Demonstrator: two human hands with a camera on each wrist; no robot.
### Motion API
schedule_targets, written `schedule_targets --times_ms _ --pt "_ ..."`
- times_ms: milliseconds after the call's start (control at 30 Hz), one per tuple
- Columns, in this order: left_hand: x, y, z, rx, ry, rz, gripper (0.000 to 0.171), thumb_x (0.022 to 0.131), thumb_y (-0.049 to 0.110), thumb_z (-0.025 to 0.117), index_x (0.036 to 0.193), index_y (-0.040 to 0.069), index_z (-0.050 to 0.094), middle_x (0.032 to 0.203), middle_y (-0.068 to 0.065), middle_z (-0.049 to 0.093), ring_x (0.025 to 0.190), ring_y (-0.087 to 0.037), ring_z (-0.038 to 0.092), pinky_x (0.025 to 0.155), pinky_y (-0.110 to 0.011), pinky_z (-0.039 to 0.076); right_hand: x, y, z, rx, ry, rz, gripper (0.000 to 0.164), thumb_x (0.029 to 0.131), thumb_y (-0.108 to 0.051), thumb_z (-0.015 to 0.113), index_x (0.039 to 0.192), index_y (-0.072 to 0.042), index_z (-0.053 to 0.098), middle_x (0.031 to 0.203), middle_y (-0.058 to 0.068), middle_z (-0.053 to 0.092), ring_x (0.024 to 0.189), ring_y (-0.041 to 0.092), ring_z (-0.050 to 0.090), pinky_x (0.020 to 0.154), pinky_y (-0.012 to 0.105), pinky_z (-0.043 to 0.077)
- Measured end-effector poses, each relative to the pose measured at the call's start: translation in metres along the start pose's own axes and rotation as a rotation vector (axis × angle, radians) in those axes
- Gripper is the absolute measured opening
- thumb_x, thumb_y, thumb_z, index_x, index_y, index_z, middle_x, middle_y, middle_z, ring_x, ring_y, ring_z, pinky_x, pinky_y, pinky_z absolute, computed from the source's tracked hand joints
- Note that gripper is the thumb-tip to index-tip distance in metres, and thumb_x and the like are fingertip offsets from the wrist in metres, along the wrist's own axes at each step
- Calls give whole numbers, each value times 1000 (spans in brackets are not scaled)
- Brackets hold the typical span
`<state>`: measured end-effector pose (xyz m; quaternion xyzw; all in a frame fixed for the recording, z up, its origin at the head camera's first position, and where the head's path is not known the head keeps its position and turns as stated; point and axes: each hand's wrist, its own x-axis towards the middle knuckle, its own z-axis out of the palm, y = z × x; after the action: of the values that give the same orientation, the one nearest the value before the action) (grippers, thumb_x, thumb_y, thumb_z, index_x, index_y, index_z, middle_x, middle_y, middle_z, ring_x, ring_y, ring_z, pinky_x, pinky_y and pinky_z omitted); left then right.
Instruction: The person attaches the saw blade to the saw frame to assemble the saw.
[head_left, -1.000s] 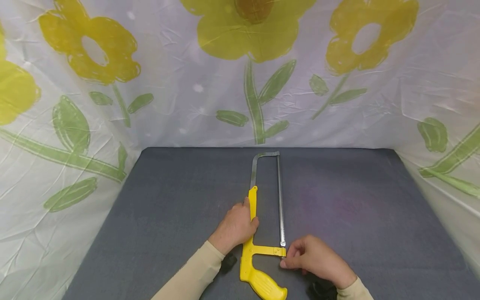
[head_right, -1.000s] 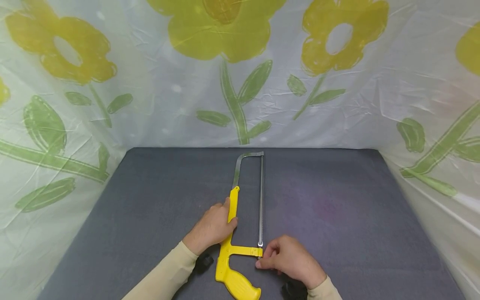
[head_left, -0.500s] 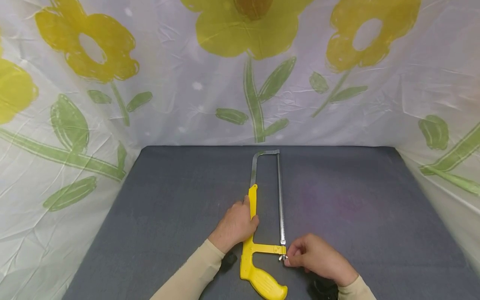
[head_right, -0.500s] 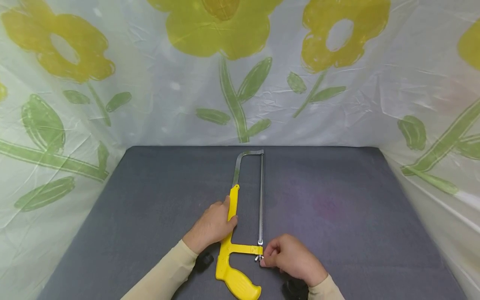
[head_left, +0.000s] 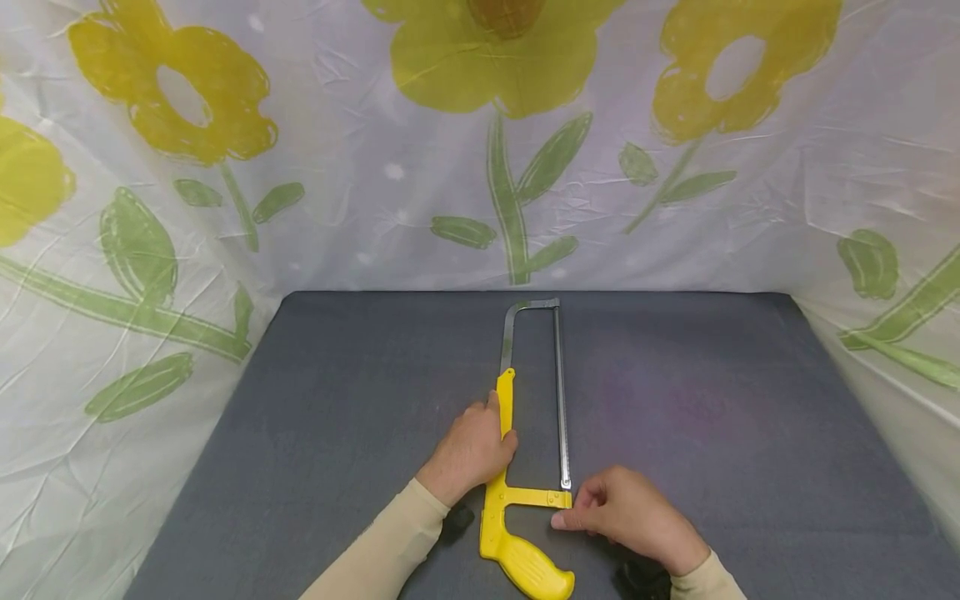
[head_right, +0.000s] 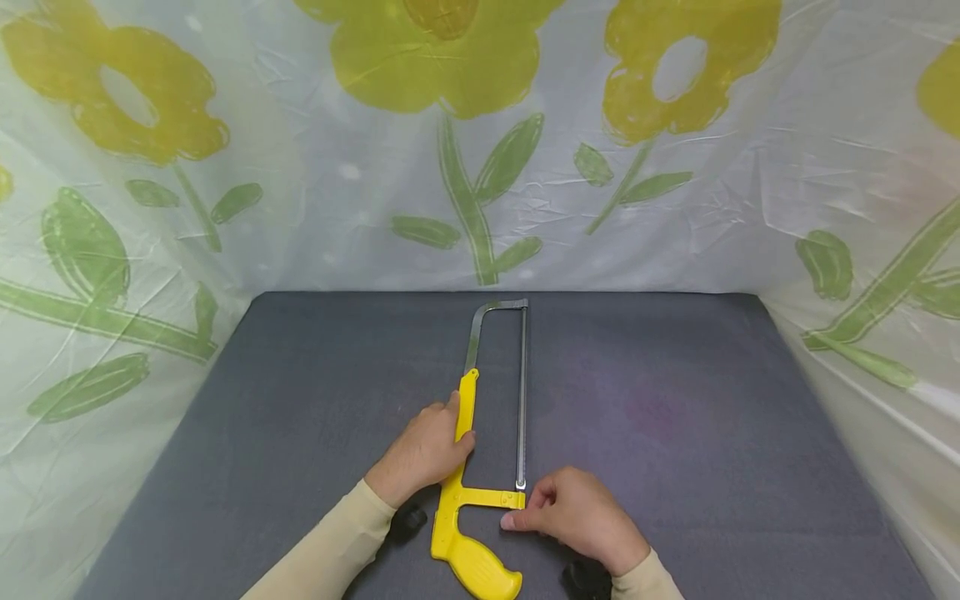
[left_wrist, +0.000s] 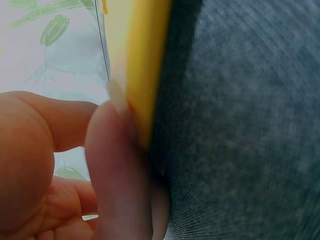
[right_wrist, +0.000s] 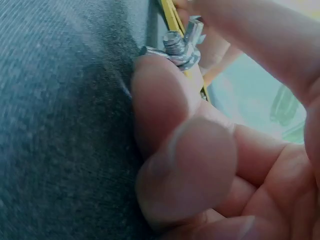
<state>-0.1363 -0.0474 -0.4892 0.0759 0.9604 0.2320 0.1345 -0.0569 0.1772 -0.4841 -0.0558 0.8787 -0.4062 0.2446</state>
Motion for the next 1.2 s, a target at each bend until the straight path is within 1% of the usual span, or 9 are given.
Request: schedule_targets --times_ms 67,133,333,467,600,733,800,1100,1200 --pt "0 0 0 0 0 -2 76 96 33 66 154 -5 34 117 -18 62 70 -15 55 58 -26 50 0 -1 0 0 -6 23 38 77 -55 81 65 -20 71 54 -11 51 47 9 45 43 26 33" --pt "-1 0 0 0 -2 -2 77 96 33 66 154 -5 34 117 -18 62 69 -15 55 57 -26 50 0 -1 0 13 -13 22 37 79 -53 81 67 -19 71 55 -10 53 48 9 47 43 27 36" --pt "-1 1 -1 2 -1 -4 76 96 32 66 154 -5 34 115 -18 62 69 -16 55 57 -26 50 -1 2 -3 56 -45 -41 30 84 -42 79 70 -16 73 58 -8 56 48 9 48 44 28 41" --pt "-1 1 -1 2 0 -8 76 96 32 66 154 -6 34 116 -18 62 69 -16 56 57 -26 50 -1 4 -4 88 -64 -73 19 87 -29 76 75 -15 74 61 -6 58 48 7 48 44 27 42" --pt "-1 1 0 -7 -6 -6 76 96 32 65 154 -6 33 116 -19 62 68 -15 55 55 -25 49 -1 5 -3 112 -69 -54 8 86 -18 75 78 -14 74 63 -5 59 49 8 48 45 27 42" --pt "-1 1 -1 -14 1 18 75 96 30 65 153 -8 34 116 -20 63 68 -15 56 55 -26 49 1 5 -3 125 -58 -4 11 83 -19 80 77 -13 72 64 -5 60 51 11 48 46 28 42" --pt "-1 0 -1 -17 6 29 74 96 29 65 152 -9 34 116 -20 63 68 -15 56 55 -26 49 2 4 -3 131 -59 6 14 82 -19 81 77 -12 71 64 -4 60 52 12 49 47 29 43" --pt "-1 0 -1 -14 6 20 74 96 30 65 152 -8 35 115 -19 63 67 -14 56 54 -24 49 2 4 -5 136 -79 -6 17 81 -22 83 78 -12 70 64 -4 60 55 13 50 48 31 45" --pt "-1 0 -1 -22 5 25 74 96 30 64 152 -8 34 115 -20 63 66 -14 55 54 -24 48 2 4 -5 145 -77 -4 17 80 -22 84 77 -11 71 64 -3 61 56 13 53 49 32 48"
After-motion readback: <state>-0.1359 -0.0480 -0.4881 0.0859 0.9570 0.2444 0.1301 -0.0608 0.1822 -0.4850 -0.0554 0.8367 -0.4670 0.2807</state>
